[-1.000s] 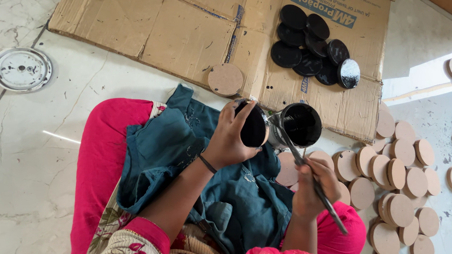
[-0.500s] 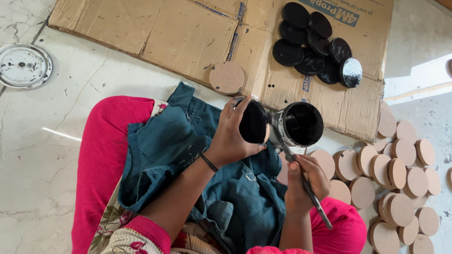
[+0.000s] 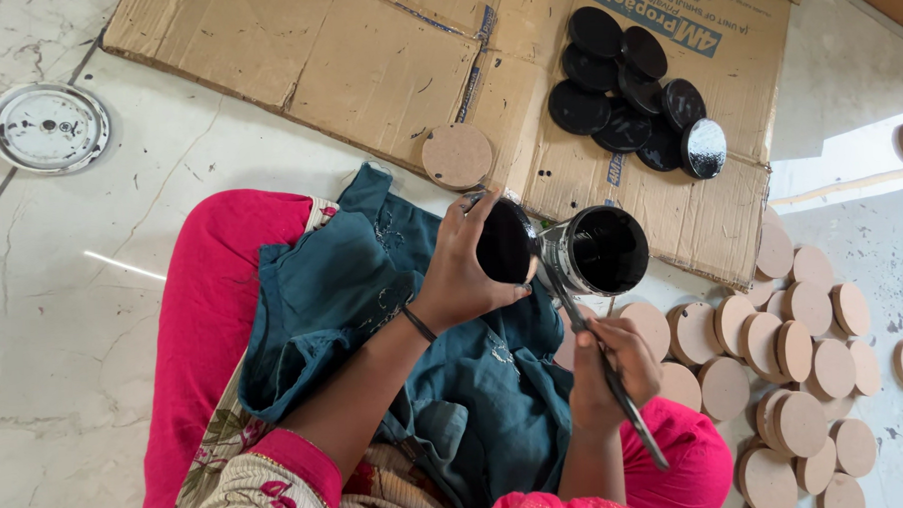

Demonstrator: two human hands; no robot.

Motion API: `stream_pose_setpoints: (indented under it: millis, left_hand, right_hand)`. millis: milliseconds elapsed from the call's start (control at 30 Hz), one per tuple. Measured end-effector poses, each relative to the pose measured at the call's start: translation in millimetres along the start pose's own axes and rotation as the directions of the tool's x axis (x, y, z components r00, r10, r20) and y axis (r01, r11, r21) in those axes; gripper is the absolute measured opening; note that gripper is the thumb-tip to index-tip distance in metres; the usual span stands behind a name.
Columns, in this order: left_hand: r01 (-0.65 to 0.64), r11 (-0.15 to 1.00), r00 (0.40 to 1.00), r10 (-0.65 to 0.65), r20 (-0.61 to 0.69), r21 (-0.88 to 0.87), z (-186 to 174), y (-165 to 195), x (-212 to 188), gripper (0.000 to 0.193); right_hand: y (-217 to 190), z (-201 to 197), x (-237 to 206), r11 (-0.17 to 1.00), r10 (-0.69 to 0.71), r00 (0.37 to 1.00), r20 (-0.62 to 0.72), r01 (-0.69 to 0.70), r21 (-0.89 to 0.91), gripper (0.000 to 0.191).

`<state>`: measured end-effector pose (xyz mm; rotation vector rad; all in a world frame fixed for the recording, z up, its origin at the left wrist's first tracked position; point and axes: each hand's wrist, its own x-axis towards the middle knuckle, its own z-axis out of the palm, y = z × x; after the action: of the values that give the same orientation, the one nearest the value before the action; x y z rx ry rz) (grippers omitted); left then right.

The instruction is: The person sits on the floor and paints round wooden discs black using a brush and a can of black paint. They hold each disc in one hand, brush paint over its face, and place the finished disc on a cardboard sheet with other painted discs, repeating the cycle with unpainted discs from a pile.

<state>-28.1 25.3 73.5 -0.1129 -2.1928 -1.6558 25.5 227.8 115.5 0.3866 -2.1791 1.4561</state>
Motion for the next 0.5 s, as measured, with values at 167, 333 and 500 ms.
stream_pose_setpoints:
  millis: [167, 333, 500]
  left_hand:
    - [0.047, 0.997, 0.999, -0.047, -0.012, -0.057, -2.1, -1.1, 1.5, 0.118]
    - [0.070, 0.990, 0.998, -0.070, 0.001, -0.123, 0.8, -8.5, -0.8, 0.118]
    - [0.117, 0.967, 0.993, -0.117, 0.012, -0.227, 8.5, -24.5, -3.4, 0.116]
  right_hand:
    - [-1.5, -1.6, 0.0, 0.994, -0.013, 0.998, -0.066, 0.021, 0.110, 0.009]
    - [-5.1, 2.8, 0.3, 0.999, -0.022, 0.995, 0.096, 0.018, 0.043, 0.009]
    - [-3.1, -0.8, 1.2, 0.994, 0.041, 0.994, 0.106, -0.051, 0.092, 0.008]
